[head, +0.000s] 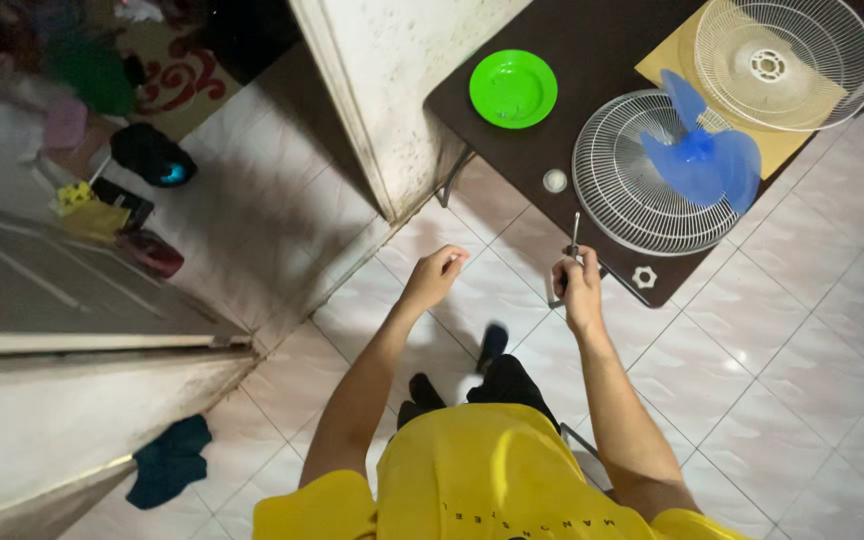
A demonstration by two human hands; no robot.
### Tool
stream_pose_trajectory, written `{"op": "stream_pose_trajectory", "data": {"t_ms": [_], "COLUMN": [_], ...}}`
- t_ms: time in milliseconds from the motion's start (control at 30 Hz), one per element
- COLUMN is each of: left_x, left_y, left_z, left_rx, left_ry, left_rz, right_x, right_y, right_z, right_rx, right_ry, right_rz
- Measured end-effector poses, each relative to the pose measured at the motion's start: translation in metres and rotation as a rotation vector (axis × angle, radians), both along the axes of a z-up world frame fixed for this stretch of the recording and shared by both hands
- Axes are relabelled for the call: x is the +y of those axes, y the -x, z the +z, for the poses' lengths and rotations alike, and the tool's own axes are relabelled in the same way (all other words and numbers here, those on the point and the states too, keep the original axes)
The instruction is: The person uses a screwdriver to tighten screws on the neck and motor housing of a standing fan. They repeatedly retrieve small parts from a green bowl on a nearby table and insert them into the fan assembly.
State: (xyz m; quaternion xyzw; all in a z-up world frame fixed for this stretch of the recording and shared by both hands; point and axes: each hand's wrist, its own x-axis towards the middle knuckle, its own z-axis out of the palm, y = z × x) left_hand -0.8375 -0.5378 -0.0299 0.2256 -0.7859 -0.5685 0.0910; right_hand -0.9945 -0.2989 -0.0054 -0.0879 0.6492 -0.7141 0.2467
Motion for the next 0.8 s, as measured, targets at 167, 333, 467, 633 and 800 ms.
{"op": "stream_pose_trajectory", "data": {"t_ms": [167,333,467,633,800], "left_x": [-0.047,-0.092,-0.111,-0.128,-0.140], "left_y": [0.115,0.233,0.311,0.376,0.422], "left_z": [-0.034,-0.097,-0.131,-0.146,-0.158], "left_rx": [0.035,0.054,0.135,-0.017,-0.018], "left_ry": [0.095,0.183,0.315,0.516,0.680], "left_rz": [-0.072,-0.029,0.067,0.159,0.132], "right_x": [-0.026,-0.076,-0.107,-0.128,-0.142], "right_y": [0.087,0.186,0.244,0.280,0.299], "right_z": [-0.017,-0.034,-0.036,-0.034,-0.044], "right_rx": [0.046,0.140,0.131,0.012,-0.006], "right_ry": [-0.050,-0.053,-0.087,-0.058,-0.051], "right_rz": [0.003,0.067,0.121,0.152,0.148]}}
